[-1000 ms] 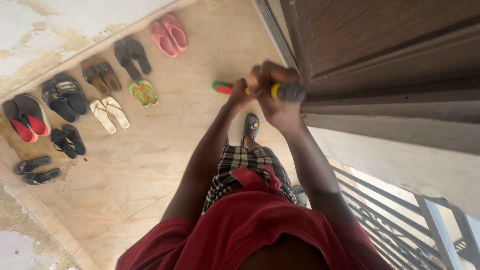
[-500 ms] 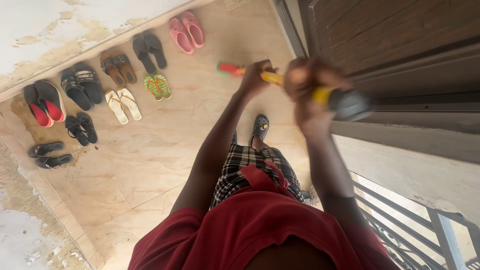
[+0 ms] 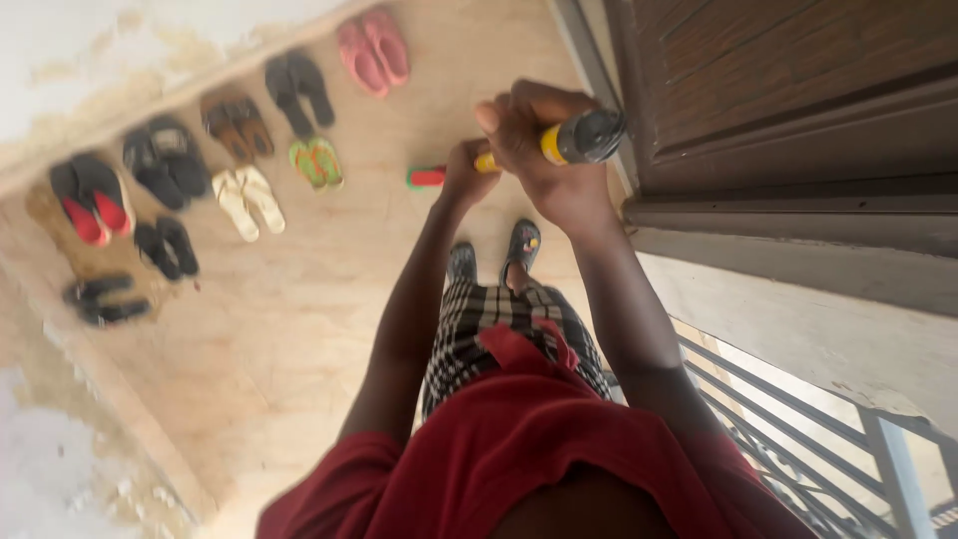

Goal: Sweeping a tiled floor with a brush and organizing sandals in an entryway.

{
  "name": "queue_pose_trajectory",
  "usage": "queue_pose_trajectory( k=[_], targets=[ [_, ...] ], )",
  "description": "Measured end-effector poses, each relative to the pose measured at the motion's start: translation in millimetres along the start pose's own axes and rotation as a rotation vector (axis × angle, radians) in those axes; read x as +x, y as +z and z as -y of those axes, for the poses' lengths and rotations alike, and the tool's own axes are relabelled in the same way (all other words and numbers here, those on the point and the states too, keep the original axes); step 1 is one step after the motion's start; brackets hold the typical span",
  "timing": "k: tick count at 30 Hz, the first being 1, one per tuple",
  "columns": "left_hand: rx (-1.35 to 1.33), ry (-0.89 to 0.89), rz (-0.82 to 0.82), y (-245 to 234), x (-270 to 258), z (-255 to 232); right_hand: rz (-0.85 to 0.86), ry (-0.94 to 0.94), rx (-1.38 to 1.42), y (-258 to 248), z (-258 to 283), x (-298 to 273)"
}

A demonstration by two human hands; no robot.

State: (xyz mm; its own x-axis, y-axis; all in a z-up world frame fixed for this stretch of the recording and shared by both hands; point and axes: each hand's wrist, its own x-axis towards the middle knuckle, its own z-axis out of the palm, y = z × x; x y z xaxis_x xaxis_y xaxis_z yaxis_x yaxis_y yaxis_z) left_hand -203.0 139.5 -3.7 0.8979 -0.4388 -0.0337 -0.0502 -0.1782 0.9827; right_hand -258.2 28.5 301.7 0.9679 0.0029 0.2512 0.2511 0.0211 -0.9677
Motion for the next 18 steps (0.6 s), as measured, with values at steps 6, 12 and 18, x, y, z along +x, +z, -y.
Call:
queue_pose_trajectory(
  k=[6, 12, 18],
  targets=[
    [-0.148, -0.018, -0.239, -5.8, -32.5, -25.0, 0.023, 0.053, 0.012, 24.8, 20.7, 0.0],
    [0.041, 0.082, -0.374, -40.6, -21.2, -57.5, 0.056, -0.131, 0.095, 31.7, 48.3, -9.7],
    [-0.782, -0.031, -0.493, -76.1, 7.9, 99.7, 0.297, -0.261, -0.138, 64.2, -25.3, -12.5]
  ],
)
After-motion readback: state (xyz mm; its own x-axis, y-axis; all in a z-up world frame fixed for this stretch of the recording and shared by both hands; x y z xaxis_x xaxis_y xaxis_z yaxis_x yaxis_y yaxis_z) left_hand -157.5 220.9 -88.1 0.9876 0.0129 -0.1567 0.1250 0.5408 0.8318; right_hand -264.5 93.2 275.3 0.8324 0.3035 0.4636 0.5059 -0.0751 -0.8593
